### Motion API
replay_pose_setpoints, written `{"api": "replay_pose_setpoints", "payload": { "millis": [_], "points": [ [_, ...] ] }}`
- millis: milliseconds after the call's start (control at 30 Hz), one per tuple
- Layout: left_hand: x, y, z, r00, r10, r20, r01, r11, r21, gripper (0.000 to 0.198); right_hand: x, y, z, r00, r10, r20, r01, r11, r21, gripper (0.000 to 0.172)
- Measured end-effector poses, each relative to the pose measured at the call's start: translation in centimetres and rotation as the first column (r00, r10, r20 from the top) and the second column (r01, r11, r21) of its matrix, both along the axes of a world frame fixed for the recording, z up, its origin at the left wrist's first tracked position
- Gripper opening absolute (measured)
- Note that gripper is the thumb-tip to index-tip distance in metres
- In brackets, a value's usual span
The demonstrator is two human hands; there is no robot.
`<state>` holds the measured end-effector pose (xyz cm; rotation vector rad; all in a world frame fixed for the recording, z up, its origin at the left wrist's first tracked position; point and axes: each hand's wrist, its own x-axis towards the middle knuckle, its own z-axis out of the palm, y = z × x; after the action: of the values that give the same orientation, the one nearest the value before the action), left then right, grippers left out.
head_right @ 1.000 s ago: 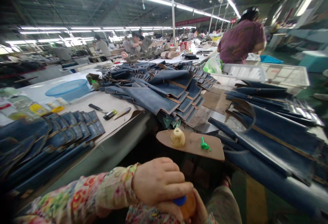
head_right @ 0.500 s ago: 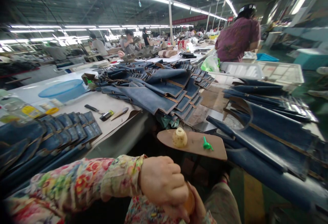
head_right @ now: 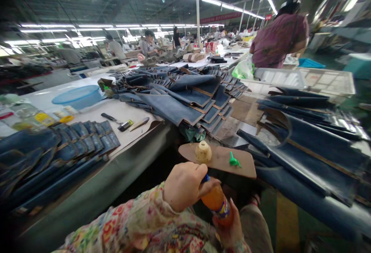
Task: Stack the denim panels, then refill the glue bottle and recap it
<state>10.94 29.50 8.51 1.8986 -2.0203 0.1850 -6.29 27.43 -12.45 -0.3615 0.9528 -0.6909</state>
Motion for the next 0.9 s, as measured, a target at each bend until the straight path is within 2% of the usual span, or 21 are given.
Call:
{"api": "replay_pose_setpoints", "payload": {
  "millis": [33, 100, 200, 267, 333, 467, 567, 667, 800, 900],
  "points": [
    [0.1, 0.2, 0.4, 0.997, -0.082, 0.017, 0.081, 0.996, 0.043, 0.050, 0.0, 0.3, 0.1, 1.000, -0.032, 0.001, 0.032, 0.998, 0.053, 0.034],
    [0.6, 0.6, 1.4, 0.952, -0.303, 0.044, 0.297, 0.949, 0.104, 0.048, 0.1, 0.9, 0.6, 0.999, -0.030, -0.018, 0.031, 0.998, 0.054, 0.032],
    [1.8, 1.0, 3.3, 0.793, -0.607, 0.046, 0.596, 0.790, 0.146, 0.045, 0.8, 1.6, 2.0, 1.000, 0.023, -0.021, -0.024, 0.999, -0.034, 0.030],
    [2.7, 1.3, 4.3, 0.699, -0.715, 0.017, 0.701, 0.689, 0.184, 0.041, 1.4, 1.8, 2.9, 0.995, 0.098, 0.028, -0.096, 0.994, -0.059, 0.038],
    [3.4, 1.6, 4.8, 0.661, -0.751, 0.000, 0.731, 0.643, 0.228, 0.038, 1.9, 1.9, 3.2, 0.987, 0.142, 0.074, -0.137, 0.988, -0.068, 0.046],
    [4.0, 2.0, 4.9, 0.637, -0.761, 0.123, 0.709, 0.641, 0.293, 0.036, 2.3, 2.2, 2.6, 0.982, 0.145, 0.121, -0.146, 0.989, 0.000, 0.049],
    [3.9, 2.0, 4.8, 0.599, -0.774, 0.206, 0.723, 0.633, 0.276, 0.032, 2.3, 2.4, 2.0, 0.978, 0.149, 0.143, -0.157, 0.987, 0.045, 0.051],
    [3.8, 2.0, 4.5, 0.607, -0.759, 0.234, 0.733, 0.649, 0.202, 0.028, 2.0, 2.1, 1.8, 0.979, 0.144, 0.143, -0.153, 0.987, 0.055, 0.046],
    [3.7, 2.1, 4.1, 0.640, -0.732, 0.235, 0.718, 0.678, 0.157, 0.027, 1.4, 1.4, 1.4, 0.954, 0.189, 0.231, -0.207, 0.977, 0.057, 0.042],
    [3.7, 2.2, 3.9, 0.669, -0.711, 0.219, 0.697, 0.702, 0.148, 0.026, 1.2, 1.1, 0.8, 0.960, 0.139, 0.245, -0.163, 0.983, 0.082, 0.043]
  ]
}}
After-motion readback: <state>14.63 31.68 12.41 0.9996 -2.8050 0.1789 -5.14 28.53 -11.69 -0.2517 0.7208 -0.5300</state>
